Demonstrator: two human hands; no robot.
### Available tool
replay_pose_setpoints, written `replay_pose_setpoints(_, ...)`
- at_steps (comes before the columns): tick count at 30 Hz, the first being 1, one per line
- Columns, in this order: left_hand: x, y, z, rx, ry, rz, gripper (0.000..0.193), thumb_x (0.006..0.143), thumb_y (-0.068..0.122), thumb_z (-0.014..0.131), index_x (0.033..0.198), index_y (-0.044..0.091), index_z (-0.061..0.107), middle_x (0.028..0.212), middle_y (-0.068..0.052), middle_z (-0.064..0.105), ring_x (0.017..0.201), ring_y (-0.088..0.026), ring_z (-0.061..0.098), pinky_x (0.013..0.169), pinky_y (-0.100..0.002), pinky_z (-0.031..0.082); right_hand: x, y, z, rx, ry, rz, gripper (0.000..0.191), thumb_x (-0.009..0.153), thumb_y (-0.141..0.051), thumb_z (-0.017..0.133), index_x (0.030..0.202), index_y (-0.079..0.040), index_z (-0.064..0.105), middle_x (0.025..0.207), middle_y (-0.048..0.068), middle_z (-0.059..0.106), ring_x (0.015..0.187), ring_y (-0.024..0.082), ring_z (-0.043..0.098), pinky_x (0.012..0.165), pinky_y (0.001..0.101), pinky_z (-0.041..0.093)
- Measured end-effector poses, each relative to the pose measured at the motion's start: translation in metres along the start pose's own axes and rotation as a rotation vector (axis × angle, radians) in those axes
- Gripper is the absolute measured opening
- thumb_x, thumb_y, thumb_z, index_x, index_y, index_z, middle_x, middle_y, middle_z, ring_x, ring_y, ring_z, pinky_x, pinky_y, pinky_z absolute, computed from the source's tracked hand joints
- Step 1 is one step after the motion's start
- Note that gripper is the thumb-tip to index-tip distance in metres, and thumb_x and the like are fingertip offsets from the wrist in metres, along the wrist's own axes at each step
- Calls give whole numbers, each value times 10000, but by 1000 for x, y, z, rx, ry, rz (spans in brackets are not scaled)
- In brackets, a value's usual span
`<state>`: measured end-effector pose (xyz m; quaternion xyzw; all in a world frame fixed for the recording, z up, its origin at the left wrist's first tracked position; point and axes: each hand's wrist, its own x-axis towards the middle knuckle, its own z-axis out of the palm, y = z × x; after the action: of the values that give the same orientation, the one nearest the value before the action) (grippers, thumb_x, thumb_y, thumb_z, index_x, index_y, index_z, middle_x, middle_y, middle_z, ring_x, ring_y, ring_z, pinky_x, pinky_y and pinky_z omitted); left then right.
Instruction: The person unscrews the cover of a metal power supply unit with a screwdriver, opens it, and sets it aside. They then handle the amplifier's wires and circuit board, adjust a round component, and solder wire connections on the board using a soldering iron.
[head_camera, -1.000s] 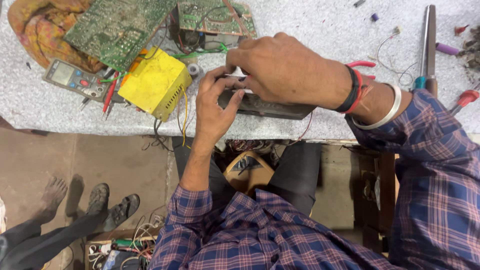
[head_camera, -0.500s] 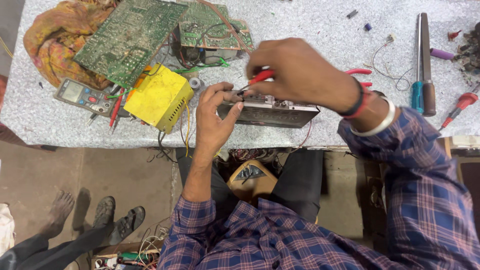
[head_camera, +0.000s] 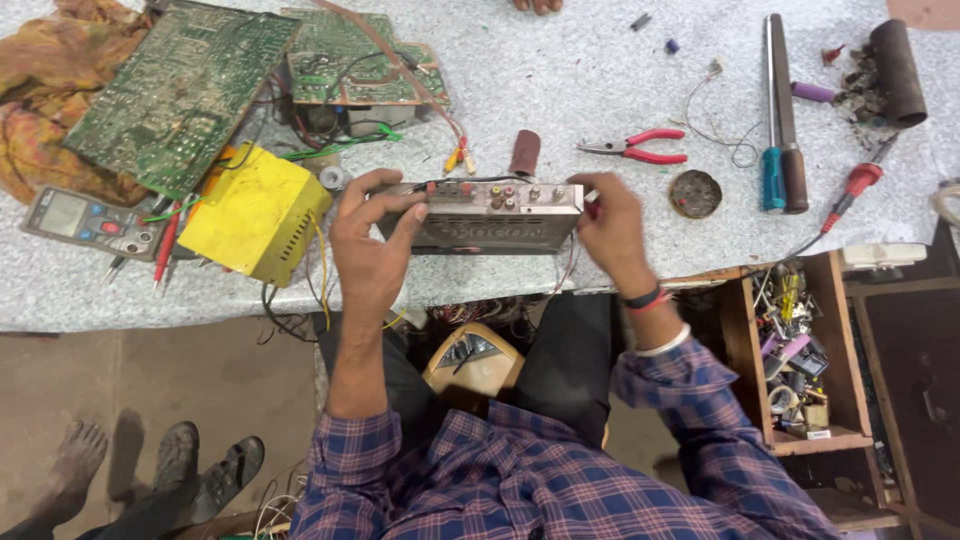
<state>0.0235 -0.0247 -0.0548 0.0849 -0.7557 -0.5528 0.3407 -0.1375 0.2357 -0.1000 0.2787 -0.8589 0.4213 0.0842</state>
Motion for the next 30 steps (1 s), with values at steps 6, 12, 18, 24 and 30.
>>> replay_pose_setpoints(6,1,-1,0,161,4,9,160,861,85,863,919,24,727,1102,-96,675,1062,-204,651,922,-336,500,-5,0,16,67,15,-188,362,789,121,659,1106,-49,696,1019,119,700,913,283,689,768,365,544)
replay_pose_setpoints(12,3,0,5,120,32,4,178,873,94,859,964,27,722,1112,-89,674,1029,-213,664,893,-327,525,20,-17,3,-118,122,-299,413,733,129,604,1095,-35,717,1015,138,693,960,346,628,851,414,514)
replay_pose_setpoints(18,-1,-2,-2,81,-16,15,193,888,56,811,1077,46,776,1271,-99,660,1120,-210,665,975,-351,529,25,-55,-7,5,394,-371,258,883,140,685,1077,-28,699,1059,128,694,954,276,651,833,375,525)
replay_pose_setpoints(24,-7,-3,1,94,48,12,135,859,54,863,967,36,784,1195,-97,672,1099,-206,659,915,-328,525,13,-102,-7,50,250,-650,234,812,96,703,994,-51,690,1002,100,702,889,258,637,796,385,492)
replay_pose_setpoints(30,-7,-7,6,23,88,-68,131,888,87,838,923,7,741,1152,-91,708,969,-146,647,809,-294,530,9,-144,28,-4,-55,-631,218,890,-74,783,1096,-63,711,1051,63,711,890,251,649,774,401,473)
